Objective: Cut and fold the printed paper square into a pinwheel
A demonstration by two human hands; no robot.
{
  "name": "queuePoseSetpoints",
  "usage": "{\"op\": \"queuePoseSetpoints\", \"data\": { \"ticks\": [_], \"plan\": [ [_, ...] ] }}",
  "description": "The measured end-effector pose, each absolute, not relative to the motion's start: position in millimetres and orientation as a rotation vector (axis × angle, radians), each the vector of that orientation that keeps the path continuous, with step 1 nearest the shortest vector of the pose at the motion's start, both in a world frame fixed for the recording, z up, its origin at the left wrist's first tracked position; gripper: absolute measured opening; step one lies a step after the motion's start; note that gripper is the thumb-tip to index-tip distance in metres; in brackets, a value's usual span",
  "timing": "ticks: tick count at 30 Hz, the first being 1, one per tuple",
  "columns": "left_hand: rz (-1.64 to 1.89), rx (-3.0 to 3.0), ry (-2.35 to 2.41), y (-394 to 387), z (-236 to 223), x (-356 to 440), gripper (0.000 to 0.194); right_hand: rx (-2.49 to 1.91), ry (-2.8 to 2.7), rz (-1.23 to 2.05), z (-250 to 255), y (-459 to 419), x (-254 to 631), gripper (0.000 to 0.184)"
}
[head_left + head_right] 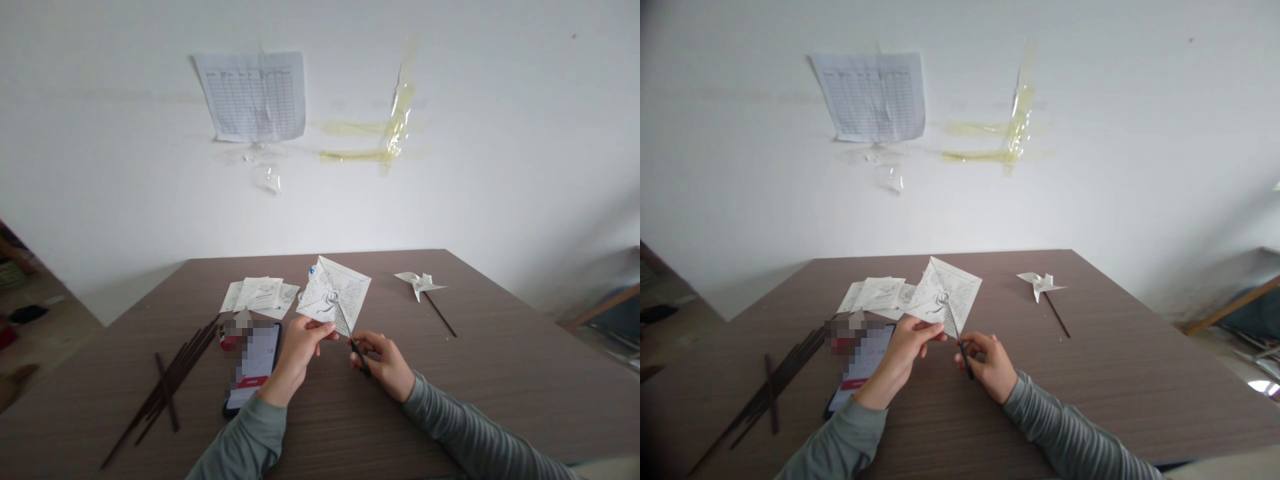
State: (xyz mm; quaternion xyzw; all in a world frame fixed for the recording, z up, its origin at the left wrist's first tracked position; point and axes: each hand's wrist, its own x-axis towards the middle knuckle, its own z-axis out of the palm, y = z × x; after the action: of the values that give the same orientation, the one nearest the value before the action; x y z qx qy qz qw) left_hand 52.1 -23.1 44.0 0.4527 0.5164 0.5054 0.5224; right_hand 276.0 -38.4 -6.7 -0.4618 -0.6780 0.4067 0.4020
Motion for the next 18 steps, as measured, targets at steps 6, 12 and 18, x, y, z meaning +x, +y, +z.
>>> {"op": "queuePoseSetpoints", "data": {
  "ticks": [6,12,18],
  "plan": [
    [1.189,1.082,1.255,-22.7,43.7,51.6,0.025,-1.2,-1.712,1.032,-6.6,-38.3,276.2,0.056],
    [1.186,1.09,1.26,-23.3,44.3,52.0,0.023,-1.196,-1.698,1.042,0.7,-41.3,275.6,0.054],
    [1.187,1.086,1.244,-22.7,42.9,51.1,0.022,-1.209,-1.741,0.928,-0.1,-41.5,274.8,0.063]
  ]
}}
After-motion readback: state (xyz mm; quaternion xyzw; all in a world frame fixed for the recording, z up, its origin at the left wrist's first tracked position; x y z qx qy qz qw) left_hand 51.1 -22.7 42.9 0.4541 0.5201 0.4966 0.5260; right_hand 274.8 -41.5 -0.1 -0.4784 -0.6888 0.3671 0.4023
